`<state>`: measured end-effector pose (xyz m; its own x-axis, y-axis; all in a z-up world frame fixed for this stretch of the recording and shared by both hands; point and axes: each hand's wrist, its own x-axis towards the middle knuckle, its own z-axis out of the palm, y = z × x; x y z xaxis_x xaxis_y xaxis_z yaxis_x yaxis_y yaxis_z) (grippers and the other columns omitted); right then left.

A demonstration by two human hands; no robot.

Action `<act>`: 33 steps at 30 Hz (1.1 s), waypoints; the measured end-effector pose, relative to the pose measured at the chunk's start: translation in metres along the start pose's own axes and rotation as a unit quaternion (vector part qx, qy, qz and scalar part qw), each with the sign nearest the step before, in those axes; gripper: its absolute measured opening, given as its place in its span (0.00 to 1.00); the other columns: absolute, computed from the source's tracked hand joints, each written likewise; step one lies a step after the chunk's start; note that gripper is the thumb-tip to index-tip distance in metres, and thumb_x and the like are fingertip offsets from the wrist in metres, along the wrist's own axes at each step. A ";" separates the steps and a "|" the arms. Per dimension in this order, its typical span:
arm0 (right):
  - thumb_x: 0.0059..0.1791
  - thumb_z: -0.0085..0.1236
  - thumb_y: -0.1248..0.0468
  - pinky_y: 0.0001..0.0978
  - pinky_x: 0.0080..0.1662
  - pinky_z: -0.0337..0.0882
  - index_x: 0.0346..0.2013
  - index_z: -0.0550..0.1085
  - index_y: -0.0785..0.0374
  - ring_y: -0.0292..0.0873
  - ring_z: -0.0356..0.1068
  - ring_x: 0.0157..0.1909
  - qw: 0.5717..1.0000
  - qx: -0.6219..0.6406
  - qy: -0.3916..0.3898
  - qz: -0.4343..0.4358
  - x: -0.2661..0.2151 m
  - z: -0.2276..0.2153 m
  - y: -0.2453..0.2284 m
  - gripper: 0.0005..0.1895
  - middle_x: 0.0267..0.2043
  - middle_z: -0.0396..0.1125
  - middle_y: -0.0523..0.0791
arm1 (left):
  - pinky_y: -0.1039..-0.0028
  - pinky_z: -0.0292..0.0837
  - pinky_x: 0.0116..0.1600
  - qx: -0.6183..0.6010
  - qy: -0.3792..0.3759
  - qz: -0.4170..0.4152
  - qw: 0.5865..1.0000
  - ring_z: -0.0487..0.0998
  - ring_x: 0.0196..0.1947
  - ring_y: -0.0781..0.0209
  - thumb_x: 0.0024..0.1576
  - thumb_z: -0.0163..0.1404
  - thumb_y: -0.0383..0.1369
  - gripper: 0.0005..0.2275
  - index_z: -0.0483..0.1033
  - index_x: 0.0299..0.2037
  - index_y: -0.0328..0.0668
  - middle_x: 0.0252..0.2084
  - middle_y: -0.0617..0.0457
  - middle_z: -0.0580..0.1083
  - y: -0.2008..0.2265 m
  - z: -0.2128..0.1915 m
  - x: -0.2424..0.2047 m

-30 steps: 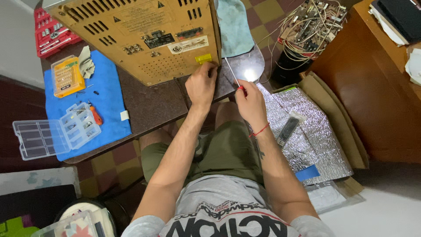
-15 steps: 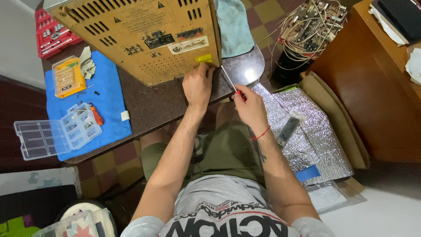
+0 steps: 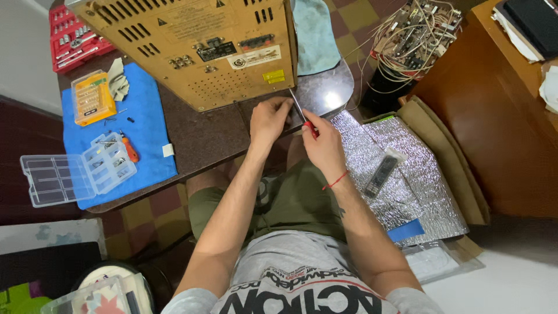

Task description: The person uses a red-handled screwdriver to unscrew and remove screws from the back panel of a beige electronic device. They place the removed screws into a compartmentalized plastic parts box on the table.

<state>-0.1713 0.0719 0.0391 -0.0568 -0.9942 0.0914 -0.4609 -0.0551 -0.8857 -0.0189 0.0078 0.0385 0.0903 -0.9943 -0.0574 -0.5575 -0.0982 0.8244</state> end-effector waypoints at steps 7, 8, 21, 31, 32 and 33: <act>0.53 0.54 0.67 0.47 0.49 0.75 0.62 0.75 0.60 0.60 0.75 0.46 1.000 -0.003 0.019 -0.008 0.004 0.016 0.008 0.21 0.45 0.72 0.58 | 0.75 0.70 0.27 -0.093 -0.072 -0.036 0.992 0.76 0.12 0.66 0.57 0.52 0.42 0.14 0.84 0.47 0.49 0.20 0.56 0.79 0.003 -0.001 0.005; 0.53 0.54 0.66 0.47 0.49 0.75 0.62 0.76 0.58 0.59 0.75 0.46 0.999 -0.013 0.025 -0.017 0.005 0.018 0.010 0.21 0.45 0.72 0.57 | 0.76 0.70 0.27 -0.114 -0.071 -0.042 0.990 0.75 0.13 0.66 0.57 0.52 0.40 0.14 0.83 0.47 0.42 0.21 0.54 0.78 0.006 -0.002 0.004; 0.46 0.64 0.61 0.59 0.50 0.77 0.64 0.61 0.59 0.64 0.71 0.56 0.996 -0.093 -0.009 -0.011 -0.018 0.018 -0.012 0.34 0.54 0.59 0.52 | 0.80 0.71 0.27 -0.208 -0.036 -0.077 0.974 0.79 0.17 0.64 0.56 0.54 0.32 0.10 0.82 0.36 0.30 0.21 0.47 0.77 -0.009 0.020 0.026; 0.51 0.61 0.63 0.51 0.45 0.76 0.51 0.71 0.64 0.62 0.74 0.50 0.986 -0.087 0.100 -0.099 -0.030 0.021 0.001 0.16 0.45 0.66 0.53 | 0.79 0.72 0.26 -0.200 -0.036 -0.079 0.976 0.80 0.17 0.64 0.56 0.55 0.36 0.12 0.81 0.36 0.30 0.21 0.48 0.76 0.002 0.013 0.020; 0.52 0.57 0.64 0.45 0.35 0.76 0.51 0.70 0.66 0.55 0.75 0.37 0.995 -0.025 0.079 -0.053 -0.030 0.019 -0.006 0.15 0.43 0.69 0.56 | 0.80 0.68 0.24 -0.205 -0.068 -0.076 0.973 0.78 0.15 0.64 0.56 0.54 0.37 0.12 0.81 0.35 0.32 0.20 0.48 0.75 0.012 0.005 0.013; 0.54 0.53 0.64 0.38 0.24 0.76 0.51 0.70 0.69 0.49 0.77 0.24 0.998 0.038 0.058 -0.007 -0.030 0.017 -0.013 0.14 0.41 0.72 0.59 | 0.80 0.63 0.21 -0.211 -0.099 -0.073 0.970 0.75 0.14 0.65 0.56 0.53 0.39 0.13 0.82 0.35 0.34 0.20 0.48 0.74 0.021 -0.003 0.006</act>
<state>-0.1489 0.1012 0.0398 -0.1541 -0.9762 0.1523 -0.3941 -0.0807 -0.9155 -0.0273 0.0001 0.0570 -0.0412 -0.9637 -0.2636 -0.1606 -0.2540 0.9538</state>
